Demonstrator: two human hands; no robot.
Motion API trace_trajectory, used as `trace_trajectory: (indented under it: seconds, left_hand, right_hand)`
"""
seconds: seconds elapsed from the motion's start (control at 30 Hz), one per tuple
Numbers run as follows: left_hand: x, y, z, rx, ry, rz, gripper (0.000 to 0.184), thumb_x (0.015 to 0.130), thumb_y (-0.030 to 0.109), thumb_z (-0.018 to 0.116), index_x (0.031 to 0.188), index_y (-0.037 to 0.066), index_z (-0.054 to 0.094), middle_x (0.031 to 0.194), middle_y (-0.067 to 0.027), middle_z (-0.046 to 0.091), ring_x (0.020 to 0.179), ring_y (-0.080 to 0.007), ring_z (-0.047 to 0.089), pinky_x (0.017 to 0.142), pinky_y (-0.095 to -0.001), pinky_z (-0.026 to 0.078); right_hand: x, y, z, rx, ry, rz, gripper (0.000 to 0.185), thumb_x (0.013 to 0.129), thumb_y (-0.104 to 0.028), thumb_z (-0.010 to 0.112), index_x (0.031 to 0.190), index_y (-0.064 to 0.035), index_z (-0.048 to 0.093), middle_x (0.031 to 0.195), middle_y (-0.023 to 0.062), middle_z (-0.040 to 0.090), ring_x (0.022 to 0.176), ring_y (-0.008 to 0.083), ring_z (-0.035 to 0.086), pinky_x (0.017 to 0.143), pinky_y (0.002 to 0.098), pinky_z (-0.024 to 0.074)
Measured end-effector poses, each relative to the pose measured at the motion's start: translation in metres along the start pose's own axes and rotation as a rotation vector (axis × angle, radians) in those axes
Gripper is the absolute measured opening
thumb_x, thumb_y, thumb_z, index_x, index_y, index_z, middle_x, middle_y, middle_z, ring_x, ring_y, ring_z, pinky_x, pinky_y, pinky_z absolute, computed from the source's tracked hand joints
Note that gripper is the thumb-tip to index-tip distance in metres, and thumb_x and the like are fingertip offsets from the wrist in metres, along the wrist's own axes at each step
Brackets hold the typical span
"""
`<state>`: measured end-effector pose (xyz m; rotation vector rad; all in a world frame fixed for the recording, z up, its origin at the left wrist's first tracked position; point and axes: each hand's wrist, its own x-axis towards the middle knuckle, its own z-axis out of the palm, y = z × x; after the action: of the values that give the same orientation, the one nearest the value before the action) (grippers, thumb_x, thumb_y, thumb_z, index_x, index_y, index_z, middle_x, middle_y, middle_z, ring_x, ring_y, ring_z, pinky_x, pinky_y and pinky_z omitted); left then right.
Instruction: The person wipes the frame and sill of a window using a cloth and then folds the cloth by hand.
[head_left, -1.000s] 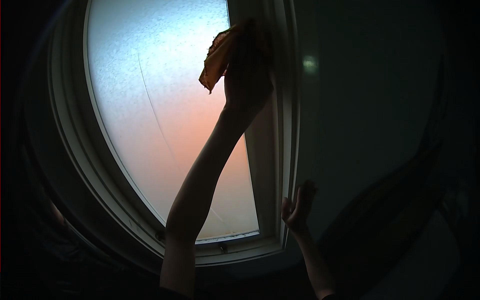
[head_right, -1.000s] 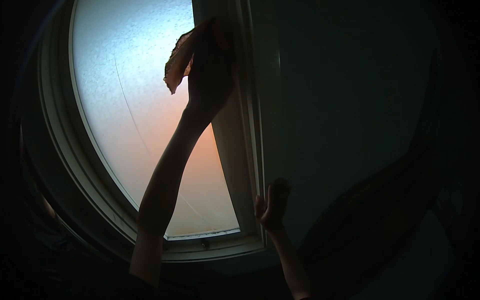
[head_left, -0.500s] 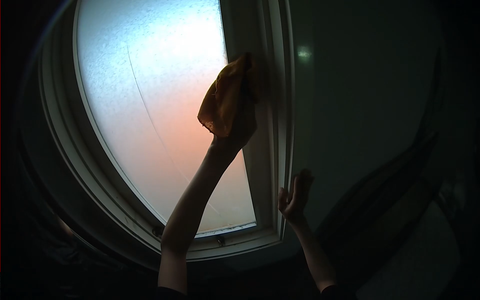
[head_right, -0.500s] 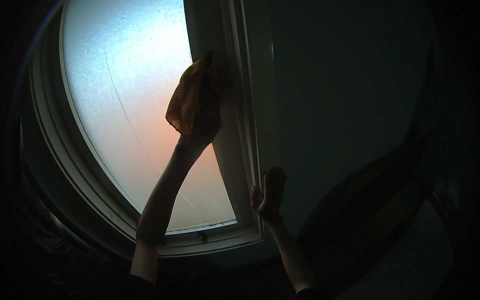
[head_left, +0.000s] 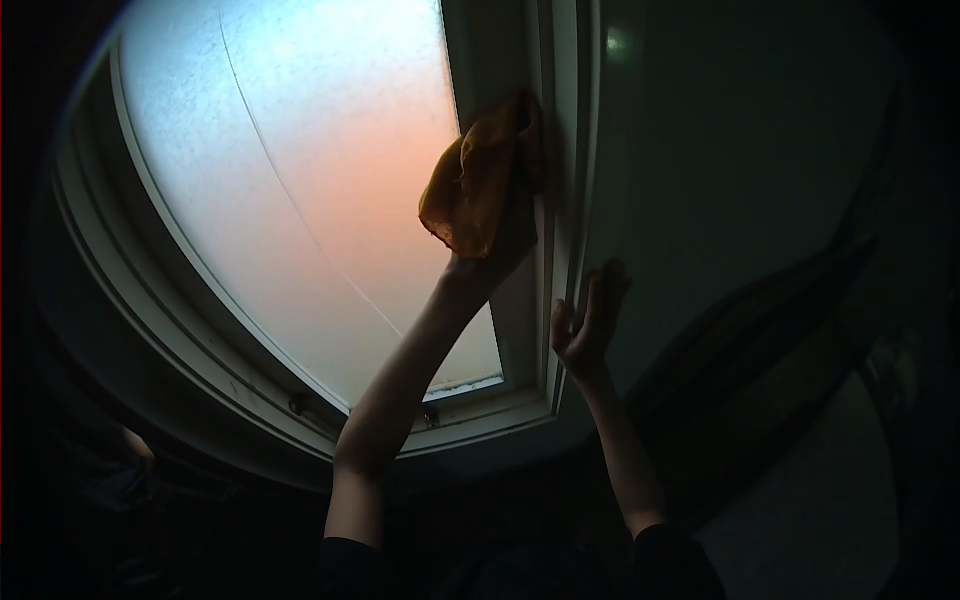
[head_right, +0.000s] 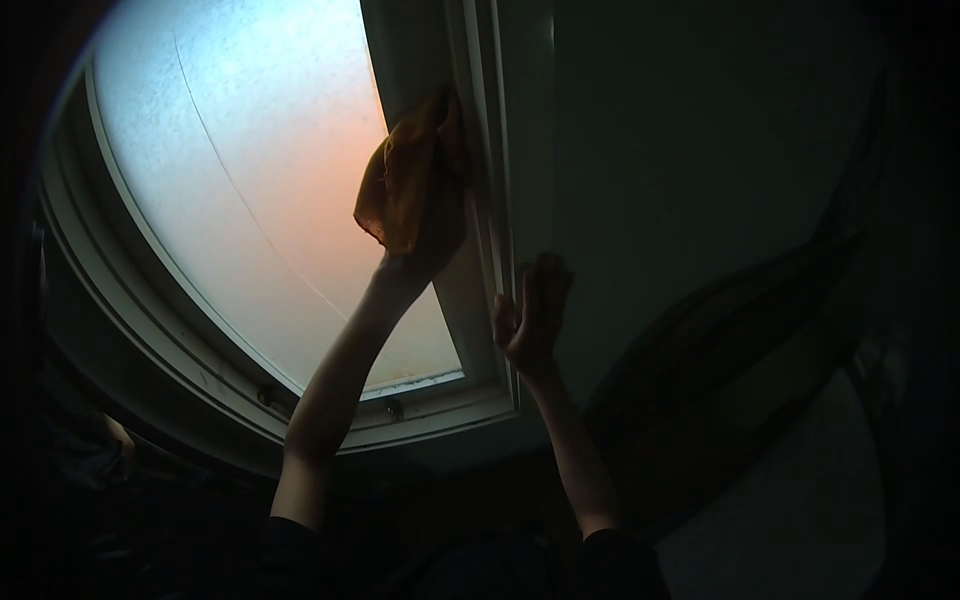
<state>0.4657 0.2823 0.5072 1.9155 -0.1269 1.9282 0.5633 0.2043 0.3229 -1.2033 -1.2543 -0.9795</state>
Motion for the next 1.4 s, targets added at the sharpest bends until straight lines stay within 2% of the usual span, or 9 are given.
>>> trace_trajectory:
  seconds: [0.1, 0.3, 0.43, 0.5, 0.63, 0.77, 1.1, 1.27, 1.4]
  left_hand:
    - [-0.013, -0.010, -0.030, 0.279, -0.282, -0.138, 0.012, 0.095, 0.001, 0.043, 0.101, -0.003, 0.053, 0.085, -0.0077, 0.054, 0.079, -0.0148, 0.053, 0.069, -0.0250, 0.044]
    - [-0.067, -0.016, -0.025, 0.280, -0.109, 0.021, 0.010, 0.094, 0.004, 0.049, 0.100, 0.004, 0.057, 0.084, -0.0069, 0.055, 0.079, -0.0173, 0.056, 0.070, -0.0292, 0.046]
    - [-0.107, -0.037, -0.042, 0.594, -0.362, -0.057, 0.019, 0.092, 0.002, 0.050, 0.110, 0.002, 0.056, 0.093, -0.0120, 0.058, 0.089, -0.0264, 0.057, 0.078, -0.0361, 0.048]
    - [-0.134, -0.049, -0.037, 1.092, -0.433, 0.356, 0.017, 0.091, 0.002, 0.051, 0.107, 0.003, 0.056, 0.091, -0.0116, 0.057, 0.088, -0.0266, 0.057, 0.076, -0.0370, 0.047]
    - [-0.144, -0.037, -0.042, 0.401, -0.388, -0.247, 0.009, 0.093, 0.002, 0.049, 0.099, 0.005, 0.056, 0.092, -0.0109, 0.055, 0.088, -0.0237, 0.055, 0.073, -0.0339, 0.046]
    - [-0.168, -0.033, -0.037, 0.804, -0.271, 0.053, 0.009, 0.093, 0.007, 0.052, 0.102, 0.006, 0.055, 0.086, -0.0075, 0.056, 0.082, -0.0229, 0.058, 0.072, -0.0332, 0.047]
    - [-0.212, -0.014, -0.046, 0.532, -0.391, -0.296, 0.010, 0.093, 0.008, 0.047, 0.099, 0.008, 0.055, 0.090, -0.0065, 0.058, 0.092, -0.0249, 0.058, 0.078, -0.0379, 0.047]
    - [-0.275, -0.036, -0.060, 0.500, -0.601, -0.406, 0.044, 0.093, 0.005, 0.043, 0.136, 0.002, 0.038, 0.138, -0.0210, 0.040, 0.129, -0.0369, 0.039, 0.111, -0.0419, 0.029]
    - [-0.314, -0.024, -0.043, 0.689, -0.615, -0.305, 0.049, 0.092, 0.006, 0.045, 0.140, 0.005, 0.036, 0.141, -0.0200, 0.039, 0.133, -0.0373, 0.036, 0.112, -0.0507, 0.026]
  right_hand:
    - [0.000, -0.001, 0.001, 0.005, -0.006, 0.008, 0.059, 0.093, -0.021, 0.055, 0.143, 0.0002, 0.032, 0.147, 0.0271, 0.031, 0.139, 0.0430, 0.026, 0.113, 0.0583, 0.0185]
    - [0.000, -0.002, 0.001, 0.010, -0.003, 0.014, 0.061, 0.092, -0.022, 0.056, 0.143, -0.0003, 0.032, 0.148, 0.0261, 0.030, 0.140, 0.0426, 0.024, 0.114, 0.0581, 0.0163]
    - [0.003, -0.003, 0.000, 0.004, 0.007, 0.005, 0.062, 0.092, -0.024, 0.057, 0.143, -0.0003, 0.031, 0.149, 0.0254, 0.028, 0.140, 0.0423, 0.023, 0.114, 0.0581, 0.0151]
    - [0.004, -0.005, 0.000, 0.015, 0.009, -0.002, 0.062, 0.092, -0.025, 0.056, 0.143, -0.0005, 0.031, 0.149, 0.0252, 0.028, 0.141, 0.0421, 0.022, 0.114, 0.0582, 0.0146]
    - [0.001, -0.002, 0.001, 0.021, 0.018, 0.013, 0.062, 0.093, -0.027, 0.055, 0.144, -0.0009, 0.031, 0.150, 0.0249, 0.027, 0.141, 0.0414, 0.022, 0.114, 0.0580, 0.0137]
    - [0.007, -0.011, -0.002, 0.016, 0.017, -0.008, 0.062, 0.093, -0.026, 0.056, 0.144, -0.0005, 0.031, 0.149, 0.0253, 0.027, 0.141, 0.0414, 0.023, 0.114, 0.0578, 0.0137]
    - [0.009, -0.014, -0.001, 0.022, 0.005, -0.010, 0.063, 0.090, -0.021, 0.058, 0.143, 0.0002, 0.031, 0.149, 0.0253, 0.028, 0.141, 0.0413, 0.022, 0.114, 0.0578, 0.0130]
    - [0.015, -0.015, 0.003, 0.003, -0.038, -0.014, 0.067, 0.090, -0.020, 0.058, 0.145, 0.0000, 0.027, 0.150, 0.0246, 0.025, 0.142, 0.0408, 0.020, 0.115, 0.0573, 0.0120]
    - [0.007, -0.016, -0.003, -0.011, -0.030, -0.016, 0.067, 0.089, -0.019, 0.059, 0.144, 0.0022, 0.026, 0.151, 0.0254, 0.023, 0.142, 0.0409, 0.018, 0.116, 0.0545, 0.0118]
